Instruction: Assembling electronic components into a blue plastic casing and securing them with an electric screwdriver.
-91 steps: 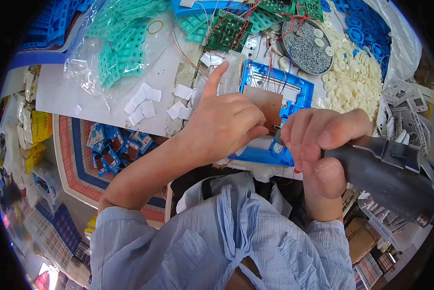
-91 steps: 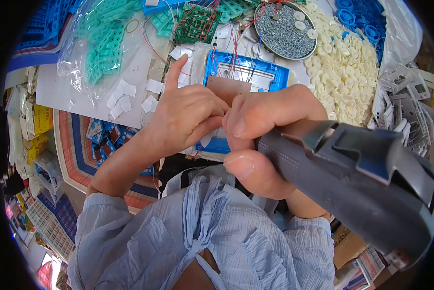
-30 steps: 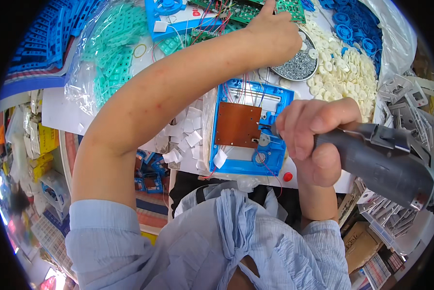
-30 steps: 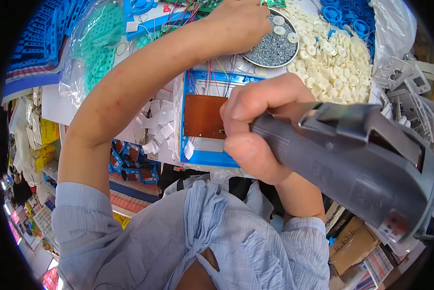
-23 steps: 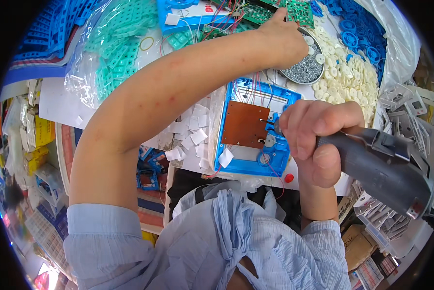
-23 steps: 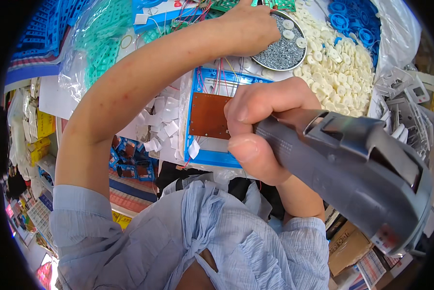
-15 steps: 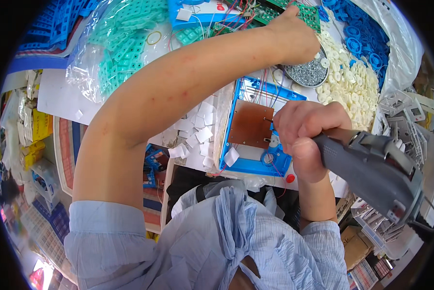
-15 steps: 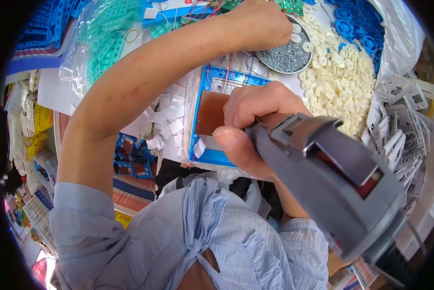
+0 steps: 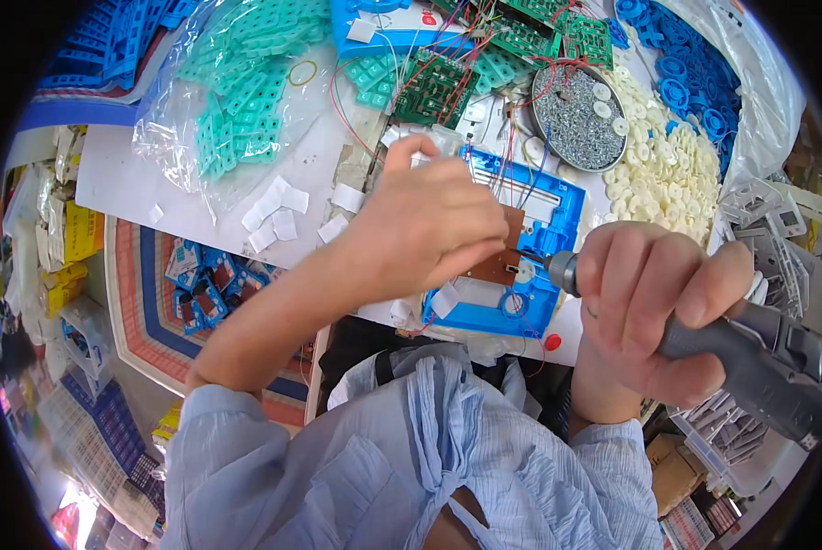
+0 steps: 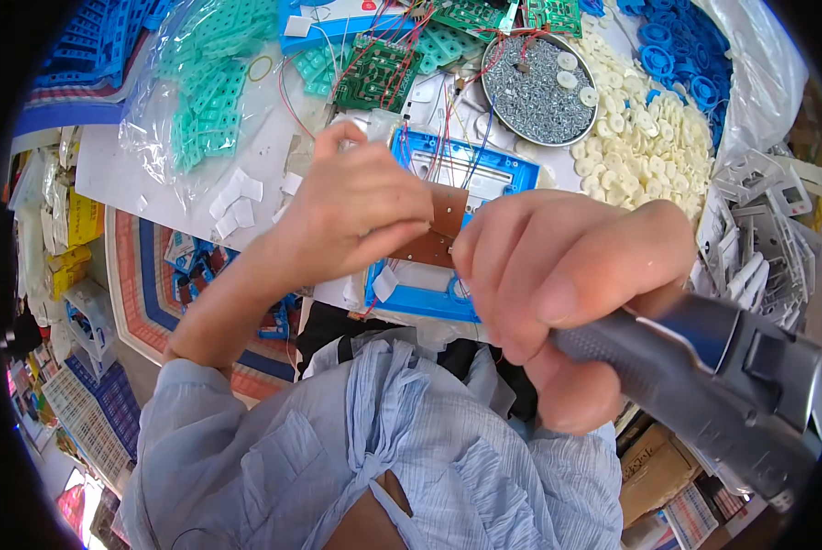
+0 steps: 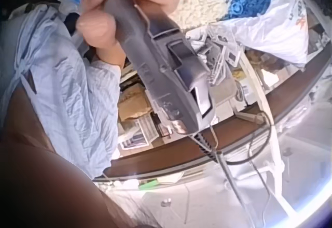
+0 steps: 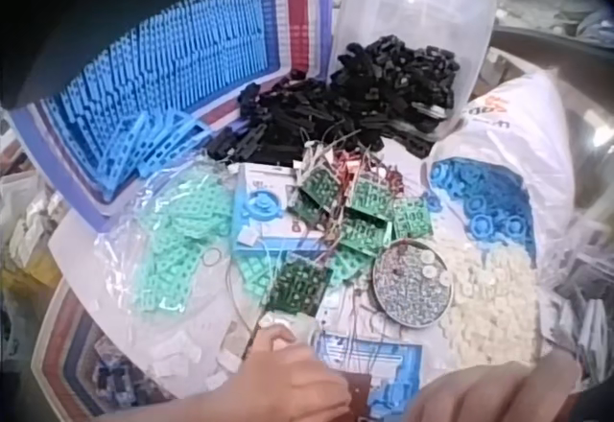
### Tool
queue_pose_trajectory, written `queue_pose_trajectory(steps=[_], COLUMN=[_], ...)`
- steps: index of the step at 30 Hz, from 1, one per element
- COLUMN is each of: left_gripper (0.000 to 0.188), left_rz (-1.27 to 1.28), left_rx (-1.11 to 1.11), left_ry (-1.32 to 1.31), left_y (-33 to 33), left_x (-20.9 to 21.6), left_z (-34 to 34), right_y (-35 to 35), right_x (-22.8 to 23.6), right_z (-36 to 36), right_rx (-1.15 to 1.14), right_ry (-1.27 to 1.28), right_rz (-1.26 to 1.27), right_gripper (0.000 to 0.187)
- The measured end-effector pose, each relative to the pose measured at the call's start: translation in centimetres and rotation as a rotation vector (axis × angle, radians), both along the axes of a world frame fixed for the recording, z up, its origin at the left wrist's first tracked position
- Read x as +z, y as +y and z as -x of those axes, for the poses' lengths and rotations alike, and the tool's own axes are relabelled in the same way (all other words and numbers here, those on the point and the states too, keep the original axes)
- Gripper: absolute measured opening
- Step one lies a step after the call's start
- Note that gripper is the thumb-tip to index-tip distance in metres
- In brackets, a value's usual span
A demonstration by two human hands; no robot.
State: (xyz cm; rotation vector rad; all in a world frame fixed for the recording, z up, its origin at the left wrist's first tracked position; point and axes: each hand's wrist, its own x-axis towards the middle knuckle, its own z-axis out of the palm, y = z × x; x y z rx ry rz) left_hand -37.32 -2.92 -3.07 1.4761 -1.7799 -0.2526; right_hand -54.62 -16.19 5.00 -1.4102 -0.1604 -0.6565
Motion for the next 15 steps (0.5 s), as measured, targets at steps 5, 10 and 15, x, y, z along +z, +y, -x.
queue_pose_trajectory(steps=[5, 10, 15], left_gripper=[0.015, 0.018, 0.016], left_rz=[0.073, 0.076, 0.117], left_rx=[0.016, 0.031, 0.128], left_ry=[0.159, 0.192, 0.116], left_y=[1.6, 2.5, 3.2], left_x=[-1.5, -1.8, -1.6], left_z=[0.7, 0.7, 0.6], right_y=[0.5, 1.1, 2.1], right_x=[0.3, 0.0, 0.2], right_z=[-0.3, -1.1, -1.8], right_rx=[0.043, 0.070, 0.017], right_ry=[0.002, 0.006, 0.055], right_rz=[-0.021, -0.024, -0.046], right_gripper=[0.041, 0.042, 0.038])
